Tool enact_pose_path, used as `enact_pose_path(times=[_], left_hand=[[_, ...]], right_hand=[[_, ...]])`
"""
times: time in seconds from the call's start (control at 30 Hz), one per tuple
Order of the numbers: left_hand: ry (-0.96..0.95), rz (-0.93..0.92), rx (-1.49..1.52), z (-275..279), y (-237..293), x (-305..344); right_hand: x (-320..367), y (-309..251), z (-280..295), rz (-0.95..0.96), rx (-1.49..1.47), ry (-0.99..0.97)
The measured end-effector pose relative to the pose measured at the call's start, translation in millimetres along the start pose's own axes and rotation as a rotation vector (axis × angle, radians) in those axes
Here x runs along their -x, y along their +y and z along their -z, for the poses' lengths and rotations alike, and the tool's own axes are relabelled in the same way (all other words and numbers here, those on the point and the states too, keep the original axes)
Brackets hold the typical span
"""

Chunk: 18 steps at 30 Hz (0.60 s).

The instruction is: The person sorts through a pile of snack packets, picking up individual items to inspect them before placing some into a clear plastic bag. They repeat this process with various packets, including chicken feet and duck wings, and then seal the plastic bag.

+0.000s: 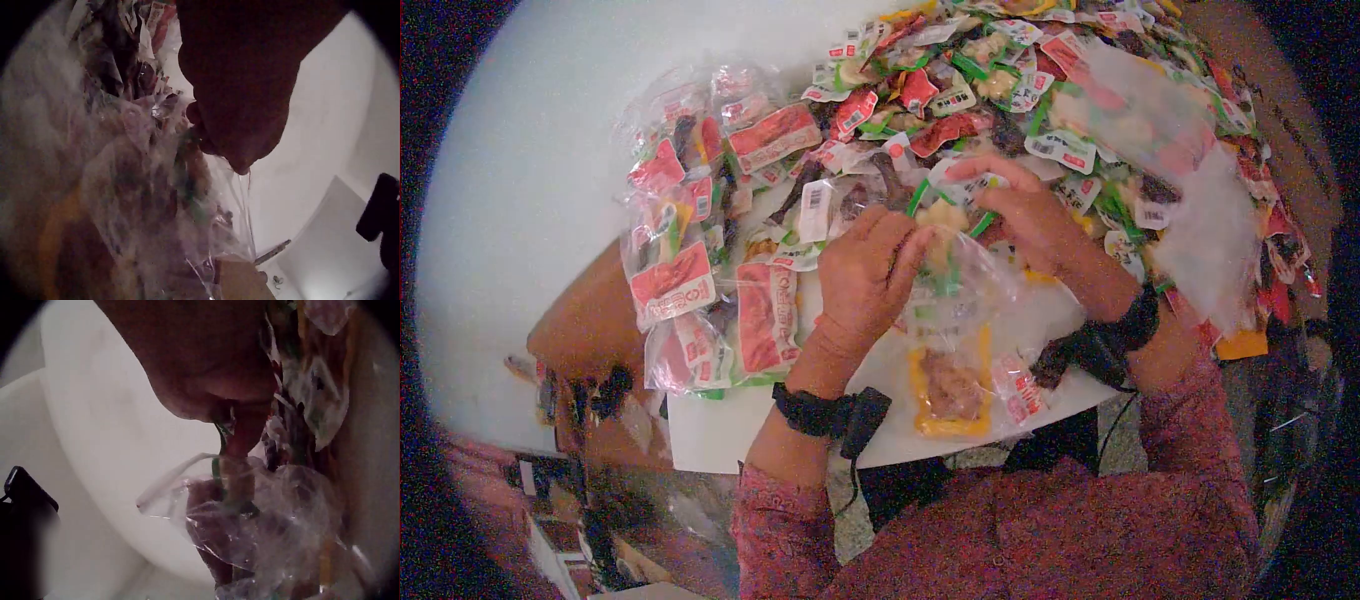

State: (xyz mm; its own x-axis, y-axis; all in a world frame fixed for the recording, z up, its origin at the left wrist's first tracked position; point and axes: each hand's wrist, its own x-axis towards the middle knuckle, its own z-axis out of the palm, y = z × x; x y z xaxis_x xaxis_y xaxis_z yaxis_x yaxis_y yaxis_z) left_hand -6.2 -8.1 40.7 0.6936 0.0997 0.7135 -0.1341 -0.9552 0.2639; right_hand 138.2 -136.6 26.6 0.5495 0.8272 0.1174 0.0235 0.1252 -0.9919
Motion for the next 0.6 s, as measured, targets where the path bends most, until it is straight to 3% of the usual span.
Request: enact_pose_path(times=[0.13,0.33,0.4,0.53,0.6], left_hand=[[0.027,0.063,0.115,1,4,0],[0.082,0.034,0.122,1,-1,-1],[0.051,0.146,0.098,3,3,-3],[0.041,0.125,0.128,0,3,-1],[0.047,0.094,0.206,-2,5,-1]], right_hand=[[-1,-9,1,0.072,-0.075,0.117],[5,-16,-1,0.07,0.262,-0.11],[10,-28,-1,-0.032,0.487,-0.311],[14,-36,1,-0.109,0.553,-0.492],[12,-26,2,-0.111,0.384,-0.631]])
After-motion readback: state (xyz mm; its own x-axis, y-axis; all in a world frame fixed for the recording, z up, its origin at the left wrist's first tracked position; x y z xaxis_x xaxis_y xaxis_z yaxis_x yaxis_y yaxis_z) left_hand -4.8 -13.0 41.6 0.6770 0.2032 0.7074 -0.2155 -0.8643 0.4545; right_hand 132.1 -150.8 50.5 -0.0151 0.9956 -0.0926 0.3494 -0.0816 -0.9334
